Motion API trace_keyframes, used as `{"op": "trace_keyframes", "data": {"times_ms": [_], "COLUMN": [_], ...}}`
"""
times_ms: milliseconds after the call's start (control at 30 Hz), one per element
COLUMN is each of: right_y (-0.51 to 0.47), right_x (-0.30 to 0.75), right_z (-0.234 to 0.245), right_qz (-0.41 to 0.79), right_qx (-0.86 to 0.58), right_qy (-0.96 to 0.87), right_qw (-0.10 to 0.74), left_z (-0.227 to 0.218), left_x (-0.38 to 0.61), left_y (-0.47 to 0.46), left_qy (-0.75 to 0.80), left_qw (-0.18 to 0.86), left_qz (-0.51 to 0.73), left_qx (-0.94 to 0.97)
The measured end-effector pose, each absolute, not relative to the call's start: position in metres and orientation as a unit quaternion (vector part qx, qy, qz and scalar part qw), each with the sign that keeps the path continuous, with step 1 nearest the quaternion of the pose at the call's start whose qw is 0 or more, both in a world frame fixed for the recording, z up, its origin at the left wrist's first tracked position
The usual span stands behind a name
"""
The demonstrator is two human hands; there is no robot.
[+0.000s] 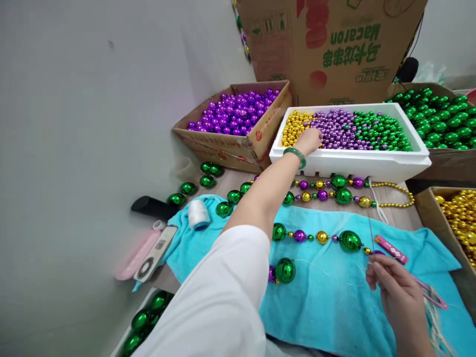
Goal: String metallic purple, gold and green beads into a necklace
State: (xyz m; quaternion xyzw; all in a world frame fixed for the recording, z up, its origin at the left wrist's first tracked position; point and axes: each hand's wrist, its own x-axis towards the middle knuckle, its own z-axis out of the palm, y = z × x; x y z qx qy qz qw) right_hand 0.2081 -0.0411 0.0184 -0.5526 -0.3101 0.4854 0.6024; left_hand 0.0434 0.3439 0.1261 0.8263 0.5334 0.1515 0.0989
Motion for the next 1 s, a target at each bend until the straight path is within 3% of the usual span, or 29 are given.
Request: {"op": "trace_keyframes", "data": {"times_ms": [500, 700, 800, 900, 1000], "right_y": [-0.041, -0.044, -0.045, -0.043, -0.043], "right_x": [0.226, 0.23, 0.227, 0.219, 0.211], "right_z": [0.014, 0.023, 0.025, 0.026, 0.027], "right_qz": [0.463, 0.429, 0.421, 0.427, 0.415], "right_qx": [-0.578, -0.59, -0.597, -0.601, -0.605], "right_qy": [-0.319, -0.324, -0.339, -0.361, -0.389], "right_qw": [0.592, 0.603, 0.593, 0.572, 0.558], "left_z": [0.11, 0.137, 0.14, 0.123, 0.103], "left_x": [0.082, 0.078, 0.068, 0.049, 0.029], "left_y": [0.396, 0.352, 0.277, 0.198, 0.149], "left_qy": [0.553, 0.528, 0.471, 0.402, 0.359], "left_qw": [0.116, 0.171, 0.266, 0.602, 0.75], "left_qz": [0.123, 0.284, 0.326, 0.363, 0.386], "left_qx": [0.816, 0.782, 0.775, 0.587, 0.399]}}
